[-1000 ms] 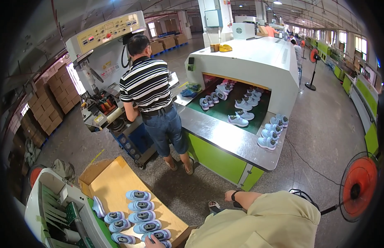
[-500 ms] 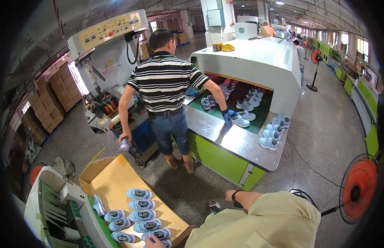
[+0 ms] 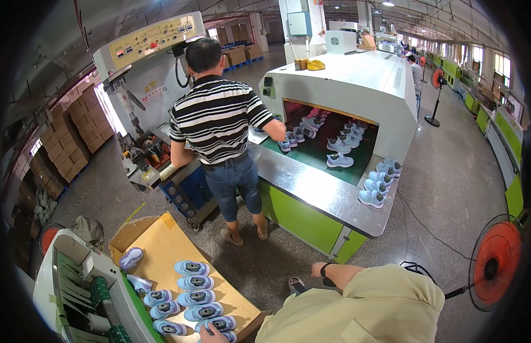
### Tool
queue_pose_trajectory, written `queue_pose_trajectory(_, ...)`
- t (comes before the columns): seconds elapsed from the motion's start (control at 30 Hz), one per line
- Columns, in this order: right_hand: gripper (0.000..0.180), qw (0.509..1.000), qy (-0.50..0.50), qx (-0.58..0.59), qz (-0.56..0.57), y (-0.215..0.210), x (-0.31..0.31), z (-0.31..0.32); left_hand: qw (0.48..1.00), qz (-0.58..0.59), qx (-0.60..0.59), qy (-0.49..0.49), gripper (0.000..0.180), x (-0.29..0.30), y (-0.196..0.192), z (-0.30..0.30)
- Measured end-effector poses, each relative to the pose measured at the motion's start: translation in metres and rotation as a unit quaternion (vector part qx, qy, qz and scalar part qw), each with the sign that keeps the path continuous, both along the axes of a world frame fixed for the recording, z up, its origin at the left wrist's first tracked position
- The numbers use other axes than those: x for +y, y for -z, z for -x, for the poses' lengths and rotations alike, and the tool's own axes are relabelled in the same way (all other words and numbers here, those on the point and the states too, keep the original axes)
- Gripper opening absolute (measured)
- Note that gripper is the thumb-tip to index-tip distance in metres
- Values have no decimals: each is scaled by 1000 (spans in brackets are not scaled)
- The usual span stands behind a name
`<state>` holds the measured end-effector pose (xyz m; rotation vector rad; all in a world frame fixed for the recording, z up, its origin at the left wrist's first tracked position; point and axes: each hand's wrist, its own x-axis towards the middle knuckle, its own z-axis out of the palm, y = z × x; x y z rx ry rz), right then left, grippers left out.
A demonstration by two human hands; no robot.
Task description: Loading shoes from a conveyor belt table onto a drying or storage rack.
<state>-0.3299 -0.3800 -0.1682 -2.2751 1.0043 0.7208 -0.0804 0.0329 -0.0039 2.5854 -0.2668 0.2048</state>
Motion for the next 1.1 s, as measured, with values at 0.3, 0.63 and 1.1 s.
queue_pose_trajectory(0.3,32,1000,14,-13,8,6,1,0,999,-23,26,-13,46,3,7,-3)
queue_pose_trajectory(0.63,32,1000,-13,-20,3,-1,4,-2,999,-31,10,-20,46,1,2,-2)
queue_pose_trajectory(1.1,35,1000,-1,16,4,-20,5,-4,1000,-12,-28,-4,48,10,33,-13)
